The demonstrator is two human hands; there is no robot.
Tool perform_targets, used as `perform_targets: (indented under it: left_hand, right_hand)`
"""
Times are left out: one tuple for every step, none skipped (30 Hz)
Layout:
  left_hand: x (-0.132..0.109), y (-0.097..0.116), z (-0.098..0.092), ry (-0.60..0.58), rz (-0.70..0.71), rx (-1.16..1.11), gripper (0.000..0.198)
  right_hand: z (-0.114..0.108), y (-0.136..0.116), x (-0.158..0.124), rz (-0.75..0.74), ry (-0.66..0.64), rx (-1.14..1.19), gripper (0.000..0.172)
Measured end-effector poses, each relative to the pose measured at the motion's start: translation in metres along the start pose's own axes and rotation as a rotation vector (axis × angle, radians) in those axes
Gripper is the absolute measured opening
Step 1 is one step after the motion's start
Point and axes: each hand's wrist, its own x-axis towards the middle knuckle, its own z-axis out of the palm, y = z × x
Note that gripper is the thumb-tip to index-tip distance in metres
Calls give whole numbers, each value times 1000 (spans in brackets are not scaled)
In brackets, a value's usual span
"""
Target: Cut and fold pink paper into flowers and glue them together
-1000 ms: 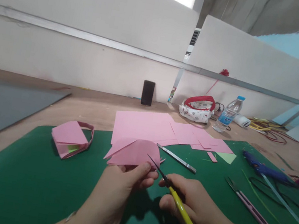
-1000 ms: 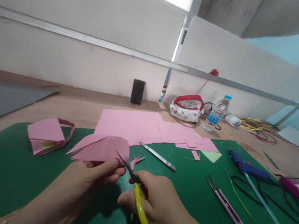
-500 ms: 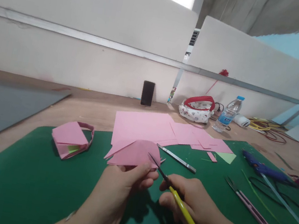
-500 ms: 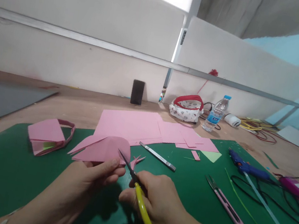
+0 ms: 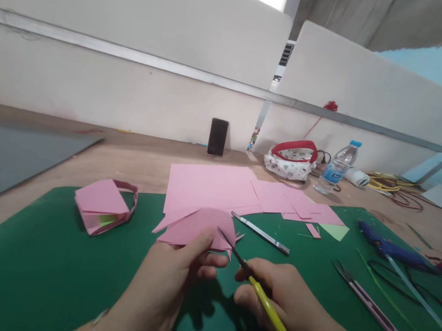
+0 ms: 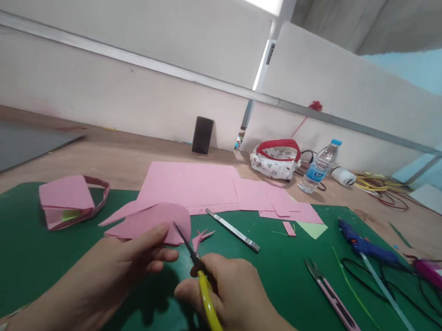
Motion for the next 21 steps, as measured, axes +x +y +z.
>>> perform_targets:
  left_hand:
    - [0,-1,-1,-9,28,14,16]
    - [0,-3,-1,-19,51,33,15]
    - [-1,-4,-1,-32,66,54,15]
    - [-1,-6,-1,-48,72,76,16]
    - [-2,-7,-1,-60,74,95,18]
    - [-3,-8,0,-67,72,109,20]
    - [-3,-9,0,-71,72,117,21]
    - [-4,-10,1,-71,75,119,22]
    - [-4,-10,2,-71,79,119,22]
    - [-5,-10,2,-73,84,118,21]
    - [-5,-10,3,-77,88,116,21]
    - [-5,-10,3,-80,89,115,20]
    - [-5,-9,3,-83,85,113,19]
    - [-5,-9,3,-81,75,109,19]
    - [-5,-9,3,-79,58,104,20]
    - [-5,-9,3,-73,39,101,21]
    - [-6,-9,3,-69,23,98,22]
    - [-6,-9,3,-66,16,94,22]
    - [-7,-9,3,-63,19,90,22]
    - [-7,-9,4,-58,25,88,23]
    - [-8,-9,4,-56,32,87,23]
  right_hand:
    - [0,0,0,0,1,-10,37]
    - [0,-1,-1,-2,1,-18,38]
    - [0,-1,-1,-8,2,-21,40]
    - [0,-2,-1,-17,0,-16,42]
    - [0,-2,-1,-28,-4,-7,44]
    - [-1,-3,-1,-36,-7,5,46]
    - [-1,-3,-1,-42,-14,20,47]
    - [-1,-3,-1,-45,-19,32,49]
    - [0,-3,-1,-47,-22,40,50]
    - [0,-3,-1,-49,-22,44,51]
    - [1,-3,-1,-51,-20,47,53]
    - [2,-2,-1,-54,-15,50,55]
    - [3,-2,-1,-59,-8,55,57]
    - [4,-1,0,-66,0,60,58]
    - [5,0,0,-76,8,65,59]
    - [6,1,0,-83,16,67,59]
    - [7,2,1,-93,27,66,58]
    - [8,3,1,-101,36,63,57]
    - [8,3,1,-104,44,59,56]
    - [9,4,2,-102,50,58,55]
    - [9,4,1,-98,53,57,55]
